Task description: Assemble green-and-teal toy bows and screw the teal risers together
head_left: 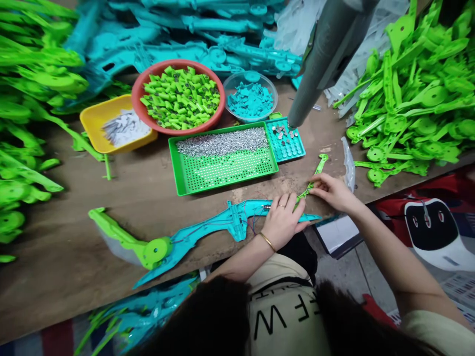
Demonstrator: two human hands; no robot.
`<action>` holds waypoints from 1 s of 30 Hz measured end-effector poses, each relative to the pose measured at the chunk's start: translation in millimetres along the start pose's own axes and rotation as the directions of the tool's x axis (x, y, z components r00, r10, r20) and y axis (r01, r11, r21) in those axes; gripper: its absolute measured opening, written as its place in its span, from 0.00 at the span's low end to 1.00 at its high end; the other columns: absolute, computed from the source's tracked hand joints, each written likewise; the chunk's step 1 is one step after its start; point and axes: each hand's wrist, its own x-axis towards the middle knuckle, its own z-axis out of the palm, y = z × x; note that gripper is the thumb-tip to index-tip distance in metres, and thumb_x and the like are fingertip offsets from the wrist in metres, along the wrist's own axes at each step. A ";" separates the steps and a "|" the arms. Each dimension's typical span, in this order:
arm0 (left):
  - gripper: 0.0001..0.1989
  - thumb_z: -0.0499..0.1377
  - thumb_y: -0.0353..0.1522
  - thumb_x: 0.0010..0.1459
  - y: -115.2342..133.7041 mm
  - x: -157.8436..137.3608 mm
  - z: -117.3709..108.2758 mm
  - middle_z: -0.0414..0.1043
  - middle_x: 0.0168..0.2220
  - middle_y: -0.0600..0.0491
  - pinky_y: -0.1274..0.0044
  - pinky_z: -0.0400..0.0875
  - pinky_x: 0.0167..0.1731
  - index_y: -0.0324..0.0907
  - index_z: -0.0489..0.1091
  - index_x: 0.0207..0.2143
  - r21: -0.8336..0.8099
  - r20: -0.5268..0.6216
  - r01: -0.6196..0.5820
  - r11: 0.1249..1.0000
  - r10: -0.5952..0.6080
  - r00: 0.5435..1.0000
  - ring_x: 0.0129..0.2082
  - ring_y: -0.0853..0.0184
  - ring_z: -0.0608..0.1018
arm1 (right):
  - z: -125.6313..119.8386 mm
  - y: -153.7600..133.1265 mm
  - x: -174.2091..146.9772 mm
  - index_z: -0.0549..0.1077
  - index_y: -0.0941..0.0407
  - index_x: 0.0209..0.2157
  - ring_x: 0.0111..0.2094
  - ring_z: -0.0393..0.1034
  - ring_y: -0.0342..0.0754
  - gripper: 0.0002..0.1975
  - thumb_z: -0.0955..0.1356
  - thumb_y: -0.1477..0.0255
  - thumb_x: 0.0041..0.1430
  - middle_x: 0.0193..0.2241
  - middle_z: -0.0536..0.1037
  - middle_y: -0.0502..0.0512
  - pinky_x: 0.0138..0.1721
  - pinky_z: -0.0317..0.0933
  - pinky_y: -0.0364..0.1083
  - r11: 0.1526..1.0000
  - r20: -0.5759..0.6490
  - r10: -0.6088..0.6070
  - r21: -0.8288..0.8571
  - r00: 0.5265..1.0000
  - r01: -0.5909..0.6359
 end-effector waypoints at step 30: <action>0.36 0.62 0.51 0.54 15.0 28.3 -8.1 0.70 0.49 0.40 0.65 0.68 0.48 0.33 0.65 0.55 0.020 0.101 0.103 0.994 -0.105 0.989 0.49 0.53 0.71 | -7.1 14.3 0.7 0.75 0.52 0.45 0.44 0.74 0.48 0.13 0.61 0.71 0.66 0.43 0.78 0.57 0.40 0.68 0.46 0.779 0.084 -0.416 -0.481 0.906 0.402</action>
